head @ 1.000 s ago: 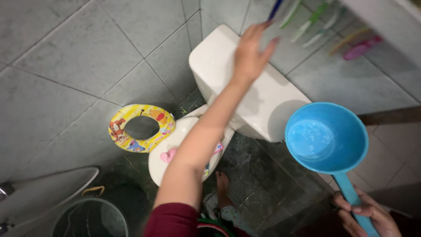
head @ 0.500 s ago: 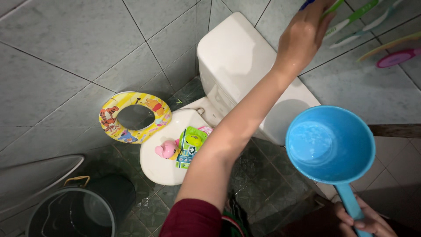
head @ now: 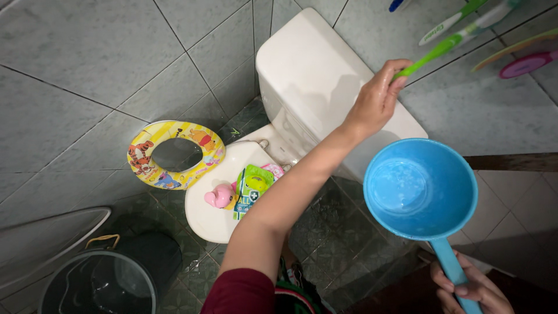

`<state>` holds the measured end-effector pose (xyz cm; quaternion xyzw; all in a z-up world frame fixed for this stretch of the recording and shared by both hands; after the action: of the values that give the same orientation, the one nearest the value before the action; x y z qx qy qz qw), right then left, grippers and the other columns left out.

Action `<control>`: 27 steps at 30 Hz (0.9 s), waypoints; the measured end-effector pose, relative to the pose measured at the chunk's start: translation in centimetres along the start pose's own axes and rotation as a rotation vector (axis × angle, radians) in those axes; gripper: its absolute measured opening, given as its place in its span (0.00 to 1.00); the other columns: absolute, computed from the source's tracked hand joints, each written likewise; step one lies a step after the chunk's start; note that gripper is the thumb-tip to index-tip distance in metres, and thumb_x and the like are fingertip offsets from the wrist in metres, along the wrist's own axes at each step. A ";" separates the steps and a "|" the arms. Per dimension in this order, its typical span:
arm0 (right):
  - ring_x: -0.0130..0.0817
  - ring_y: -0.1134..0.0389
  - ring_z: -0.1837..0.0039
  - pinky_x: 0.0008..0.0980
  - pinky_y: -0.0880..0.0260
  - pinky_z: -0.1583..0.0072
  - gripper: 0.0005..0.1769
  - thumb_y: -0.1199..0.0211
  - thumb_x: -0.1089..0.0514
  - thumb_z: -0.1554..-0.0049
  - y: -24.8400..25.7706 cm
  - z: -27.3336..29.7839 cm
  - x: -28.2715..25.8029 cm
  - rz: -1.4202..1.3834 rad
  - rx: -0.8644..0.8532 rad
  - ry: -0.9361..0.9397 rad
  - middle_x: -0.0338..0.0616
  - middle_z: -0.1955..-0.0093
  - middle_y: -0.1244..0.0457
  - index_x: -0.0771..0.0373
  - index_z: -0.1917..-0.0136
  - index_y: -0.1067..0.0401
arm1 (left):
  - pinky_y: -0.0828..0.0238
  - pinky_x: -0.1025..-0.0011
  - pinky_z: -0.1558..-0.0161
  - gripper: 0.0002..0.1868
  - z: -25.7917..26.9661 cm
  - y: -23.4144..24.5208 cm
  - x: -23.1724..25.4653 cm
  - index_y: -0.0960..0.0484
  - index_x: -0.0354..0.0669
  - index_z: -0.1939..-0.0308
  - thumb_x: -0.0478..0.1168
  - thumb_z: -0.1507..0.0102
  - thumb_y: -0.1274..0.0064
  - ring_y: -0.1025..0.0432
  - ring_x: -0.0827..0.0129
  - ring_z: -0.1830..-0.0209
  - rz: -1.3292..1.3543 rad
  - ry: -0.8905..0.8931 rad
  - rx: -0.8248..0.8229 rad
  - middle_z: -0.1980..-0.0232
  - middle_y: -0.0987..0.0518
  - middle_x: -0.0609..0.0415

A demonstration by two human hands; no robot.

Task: The person washes their hands by pouring water from a bucket over them using a blue scoop, then scrubbing with a bar of soap and rinsing.

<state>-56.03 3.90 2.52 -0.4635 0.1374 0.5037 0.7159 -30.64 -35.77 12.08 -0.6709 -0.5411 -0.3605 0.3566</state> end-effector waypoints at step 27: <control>0.27 0.42 0.72 0.25 0.35 0.73 0.48 0.47 0.66 0.44 -5.7 -3.0 -0.6 -0.141 0.041 0.057 0.52 0.55 0.47 0.72 0.17 0.65 | 0.23 0.74 0.44 0.16 -2.9 -0.1 2.5 0.35 0.48 0.30 0.42 0.22 0.63 0.23 0.74 0.50 0.178 -0.202 -0.099 0.41 0.25 0.52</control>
<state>-50.65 0.83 4.30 -0.4712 0.1351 0.4356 0.7550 -30.60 -37.11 15.63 -0.7660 -0.4940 -0.2843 0.2971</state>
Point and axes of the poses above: each hand's wrist, its own z-axis away from the middle knuckle, its own y-axis out of the back of the hand, x = y × z, the point moved 8 cm from there along -z, towards the middle knuckle
